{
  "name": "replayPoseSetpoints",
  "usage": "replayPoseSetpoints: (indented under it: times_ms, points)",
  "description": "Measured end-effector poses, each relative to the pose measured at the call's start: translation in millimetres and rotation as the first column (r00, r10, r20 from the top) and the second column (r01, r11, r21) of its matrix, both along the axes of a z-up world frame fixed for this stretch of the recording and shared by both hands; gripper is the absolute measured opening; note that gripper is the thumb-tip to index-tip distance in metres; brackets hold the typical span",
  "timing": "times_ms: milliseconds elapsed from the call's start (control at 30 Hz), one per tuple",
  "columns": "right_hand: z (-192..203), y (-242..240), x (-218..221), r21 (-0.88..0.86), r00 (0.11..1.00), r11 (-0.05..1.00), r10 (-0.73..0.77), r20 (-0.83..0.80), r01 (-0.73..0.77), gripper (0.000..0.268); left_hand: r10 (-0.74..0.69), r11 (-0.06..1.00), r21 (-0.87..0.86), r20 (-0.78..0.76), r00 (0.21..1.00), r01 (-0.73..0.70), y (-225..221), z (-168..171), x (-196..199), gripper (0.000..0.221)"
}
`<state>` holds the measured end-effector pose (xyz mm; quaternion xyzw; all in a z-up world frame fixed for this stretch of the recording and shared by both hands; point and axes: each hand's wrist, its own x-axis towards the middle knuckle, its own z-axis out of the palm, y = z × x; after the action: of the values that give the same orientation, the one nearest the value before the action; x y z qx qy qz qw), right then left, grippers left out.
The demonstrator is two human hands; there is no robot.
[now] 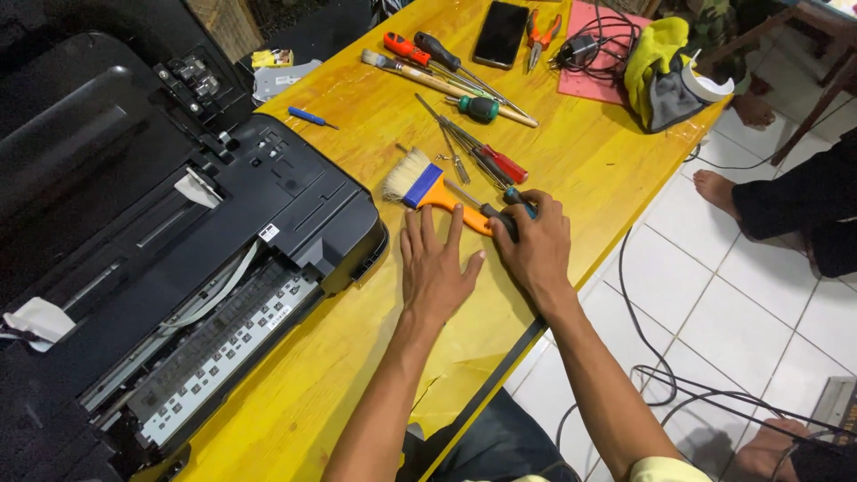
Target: The person uses a brush to clean the exterior and interior surfaces of a disassembled printer. They then use a screwdriver to remove a small part, flip the printer over, and continue brushing the bottom and inside of the casing.
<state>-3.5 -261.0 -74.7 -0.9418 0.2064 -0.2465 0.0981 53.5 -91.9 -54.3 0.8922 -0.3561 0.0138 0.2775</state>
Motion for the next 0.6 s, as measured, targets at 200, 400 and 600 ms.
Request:
replayPoseSetpoints:
  times_ms: [200, 400, 600]
  points:
    - [-20.0, -27.7, 9.0, -0.052, 0.999, 0.998, -0.041, 0.008, 0.042, 0.028, 0.017, 0.995, 0.095, -0.082, 0.997, -0.009, -23.3, 2.8, 7.8, 0.079]
    - [-13.7, -32.6, 20.7, -0.039, 0.999, 0.998, -0.041, 0.007, 0.041, 0.028, 0.027, 0.980, 0.200, -0.088, 0.996, -0.009, -41.1, 4.0, 25.0, 0.081]
    - [-22.5, -42.8, 36.7, -0.089, 0.998, 0.996, -0.017, 0.053, 0.021, 0.028, 0.033, 0.977, 0.214, -0.059, 0.998, -0.019, -55.3, -13.1, 46.8, 0.084]
